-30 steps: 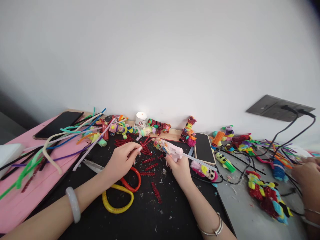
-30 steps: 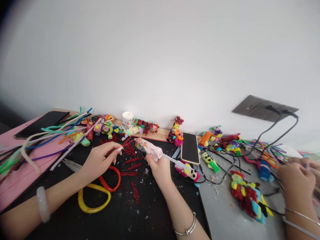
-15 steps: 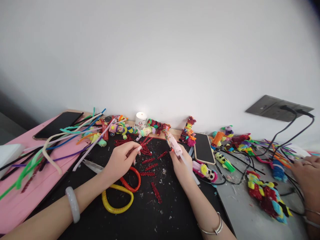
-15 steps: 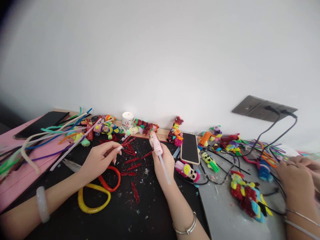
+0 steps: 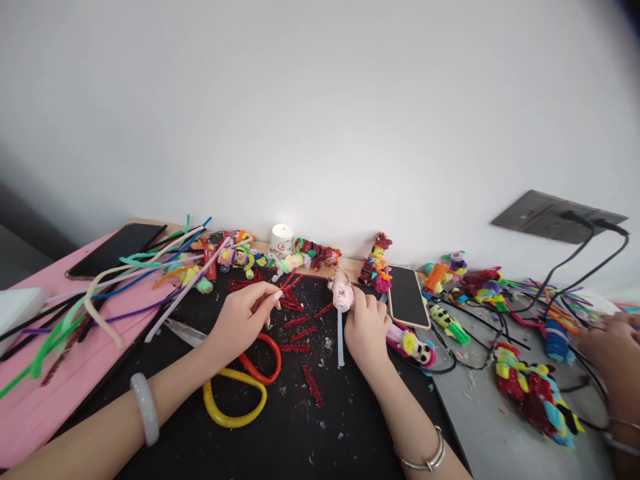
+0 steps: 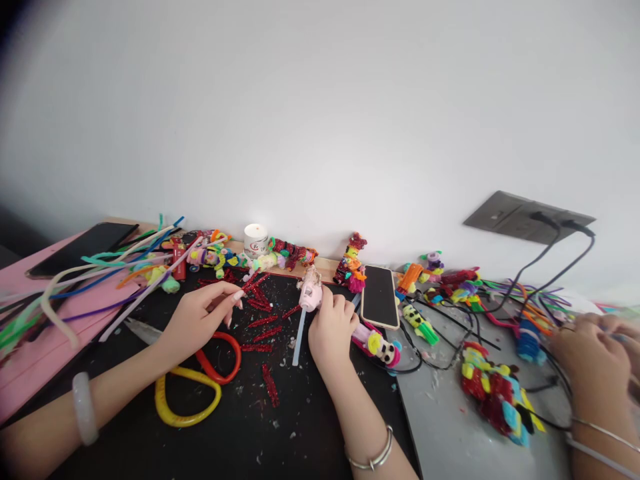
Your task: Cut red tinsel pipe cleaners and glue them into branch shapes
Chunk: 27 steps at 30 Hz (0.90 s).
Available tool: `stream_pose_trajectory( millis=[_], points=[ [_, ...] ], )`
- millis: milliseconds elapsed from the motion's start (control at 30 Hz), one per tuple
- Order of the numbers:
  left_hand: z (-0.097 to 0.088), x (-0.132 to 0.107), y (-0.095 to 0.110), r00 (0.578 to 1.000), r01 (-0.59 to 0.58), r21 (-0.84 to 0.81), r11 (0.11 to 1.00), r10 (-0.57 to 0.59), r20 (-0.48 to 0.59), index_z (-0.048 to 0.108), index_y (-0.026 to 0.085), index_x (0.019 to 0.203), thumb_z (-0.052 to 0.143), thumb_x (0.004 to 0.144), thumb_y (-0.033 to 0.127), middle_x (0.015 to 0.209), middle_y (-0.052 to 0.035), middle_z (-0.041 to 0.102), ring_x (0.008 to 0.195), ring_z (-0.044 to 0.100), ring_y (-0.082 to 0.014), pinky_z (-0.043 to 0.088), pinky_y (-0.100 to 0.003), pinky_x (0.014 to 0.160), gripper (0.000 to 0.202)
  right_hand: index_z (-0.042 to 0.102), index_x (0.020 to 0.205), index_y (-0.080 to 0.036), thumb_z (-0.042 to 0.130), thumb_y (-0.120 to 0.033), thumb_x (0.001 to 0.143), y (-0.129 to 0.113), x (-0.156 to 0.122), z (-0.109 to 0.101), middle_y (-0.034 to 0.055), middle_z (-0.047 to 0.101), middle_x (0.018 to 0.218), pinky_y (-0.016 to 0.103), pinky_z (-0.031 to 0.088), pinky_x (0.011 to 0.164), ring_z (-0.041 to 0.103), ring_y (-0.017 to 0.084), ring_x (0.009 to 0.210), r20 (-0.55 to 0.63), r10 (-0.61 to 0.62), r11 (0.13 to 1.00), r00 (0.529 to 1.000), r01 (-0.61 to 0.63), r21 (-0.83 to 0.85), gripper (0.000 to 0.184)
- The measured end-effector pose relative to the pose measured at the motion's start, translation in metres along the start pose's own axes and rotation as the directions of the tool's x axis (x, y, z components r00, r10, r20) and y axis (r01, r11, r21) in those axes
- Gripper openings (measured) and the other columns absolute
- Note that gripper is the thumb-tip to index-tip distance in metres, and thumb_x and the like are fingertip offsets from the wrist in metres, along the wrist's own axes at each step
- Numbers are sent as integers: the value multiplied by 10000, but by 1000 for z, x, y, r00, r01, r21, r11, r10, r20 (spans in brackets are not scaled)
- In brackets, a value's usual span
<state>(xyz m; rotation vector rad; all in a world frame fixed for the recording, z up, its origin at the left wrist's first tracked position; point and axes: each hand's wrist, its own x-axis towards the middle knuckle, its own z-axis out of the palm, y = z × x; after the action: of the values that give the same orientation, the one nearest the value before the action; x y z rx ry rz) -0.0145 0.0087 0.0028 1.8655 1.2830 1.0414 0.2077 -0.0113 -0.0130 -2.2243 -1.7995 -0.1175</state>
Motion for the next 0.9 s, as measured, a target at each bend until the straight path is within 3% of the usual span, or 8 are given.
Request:
stream_pose_trajectory(
  millis=[267,533,633,700,767,833,900],
  points=[
    [0,1,1,1000,2,13,1000,-2,-2,577,174,800,446,894,315,543,47,514,475,528,-115,402,-219,494,214,514,1287,-139,416,-83,794,3,0,7,150,583,1016,440,365,787,481,327,951,-42,-20,996,999,16,-91,506],
    [0,0,3,1000,-2,13,1000,2,-4,577,180,790,448,892,318,530,51,512,465,526,-115,403,-219,483,214,529,1279,-128,428,-157,795,0,-1,5,165,562,1044,514,346,863,466,348,988,-15,-8,1000,1000,8,1,496],
    [0,0,3,1000,2,13,1000,-2,0,579,179,798,447,893,319,537,50,516,466,528,-114,404,-216,479,214,540,1259,-122,459,-202,797,0,-1,-1,171,529,1131,525,329,905,440,353,1047,-64,9,996,998,-4,87,476],
    [-1,0,3,1000,4,16,1000,-4,2,581,177,805,446,894,322,553,45,529,469,534,-115,407,-217,481,216,575,1200,-142,485,-220,798,-1,-2,-6,154,516,1188,510,323,932,415,343,1095,-152,-46,982,987,73,176,420],
    [-1,0,3,1000,6,18,1000,-6,5,581,175,805,445,895,323,565,41,538,470,537,-115,409,-218,481,220,633,1068,-176,488,-216,816,-2,-3,-11,109,550,1186,466,321,958,413,304,1117,-231,-195,931,953,254,263,293],
    [-1,0,3,1000,7,19,1000,-7,6,579,173,801,445,896,320,566,40,536,471,538,-115,409,-217,483,220,664,891,-199,478,-203,846,-4,-5,-15,61,624,1108,430,313,968,438,267,1098,-244,-370,845,896,434,313,191],
    [0,0,3,1000,6,18,1000,-7,7,576,173,799,445,897,317,563,41,531,474,538,-116,411,-217,486,218,654,757,-209,476,-200,870,-7,-8,-17,23,682,1009,441,284,976,468,253,1069,-200,-472,793,859,512,330,210]
  ],
)
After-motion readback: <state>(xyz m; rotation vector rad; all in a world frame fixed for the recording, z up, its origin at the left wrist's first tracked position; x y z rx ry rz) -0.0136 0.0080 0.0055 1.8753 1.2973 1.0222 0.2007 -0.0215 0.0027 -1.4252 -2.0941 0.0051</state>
